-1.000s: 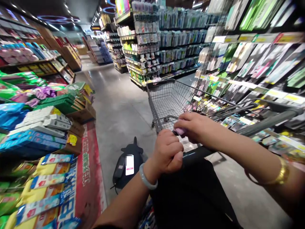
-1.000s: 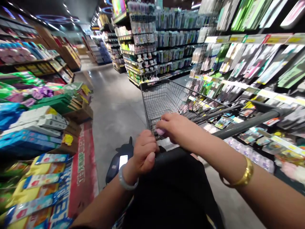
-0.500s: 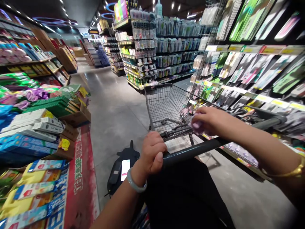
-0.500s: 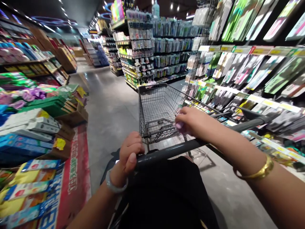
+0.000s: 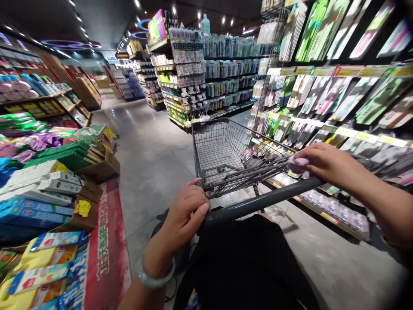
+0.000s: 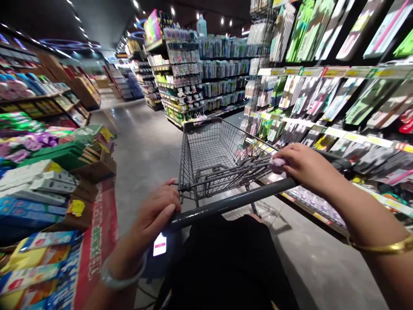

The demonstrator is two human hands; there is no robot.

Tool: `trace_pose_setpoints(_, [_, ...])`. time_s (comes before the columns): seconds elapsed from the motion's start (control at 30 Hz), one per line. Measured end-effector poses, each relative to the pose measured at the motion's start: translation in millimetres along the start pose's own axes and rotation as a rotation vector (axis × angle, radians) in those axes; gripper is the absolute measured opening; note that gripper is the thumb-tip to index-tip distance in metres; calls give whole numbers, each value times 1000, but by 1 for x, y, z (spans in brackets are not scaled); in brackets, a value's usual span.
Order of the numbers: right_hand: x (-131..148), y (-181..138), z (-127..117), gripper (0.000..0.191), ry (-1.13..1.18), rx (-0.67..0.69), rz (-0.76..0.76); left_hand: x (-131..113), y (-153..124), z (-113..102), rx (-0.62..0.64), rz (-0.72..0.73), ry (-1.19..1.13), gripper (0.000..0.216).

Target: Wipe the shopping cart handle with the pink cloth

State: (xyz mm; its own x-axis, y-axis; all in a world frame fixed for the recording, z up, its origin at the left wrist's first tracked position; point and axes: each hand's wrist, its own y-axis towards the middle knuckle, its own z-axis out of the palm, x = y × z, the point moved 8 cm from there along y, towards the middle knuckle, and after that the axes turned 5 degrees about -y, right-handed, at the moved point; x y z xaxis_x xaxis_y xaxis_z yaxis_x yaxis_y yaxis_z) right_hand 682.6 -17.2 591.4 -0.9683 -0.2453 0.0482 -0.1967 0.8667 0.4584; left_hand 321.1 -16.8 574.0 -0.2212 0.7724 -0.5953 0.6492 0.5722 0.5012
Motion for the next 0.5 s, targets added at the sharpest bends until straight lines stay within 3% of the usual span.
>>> trace_pose_setpoints(0.07, [18, -8, -11, 19, 18, -108, 28, -15, 0, -3, 3, -73, 140, 26])
trace_pose_setpoints(0.13, [67, -13, -14, 25, 58, -143, -19, -36, 3, -1, -36, -91, 270, 19])
trace_pose_setpoints(0.23, [152, -21, -8, 33, 179, -194, -148, -65, 14, 22, -41, -26, 391, 26])
trace_pose_setpoints(0.3, [183, -28, -4, 33, 162, -254, -190, -67, 22, 38, -35, -31, 496, 28])
trace_pose_setpoints(0.37, [182, -37, 0, 33, 143, -312, -177, -57, 27, 49, -20, -102, 646, 26])
trace_pose_setpoints(0.5, [125, -60, -7, 35, 70, -473, 29, -38, 31, 58, 59, -158, 850, 29])
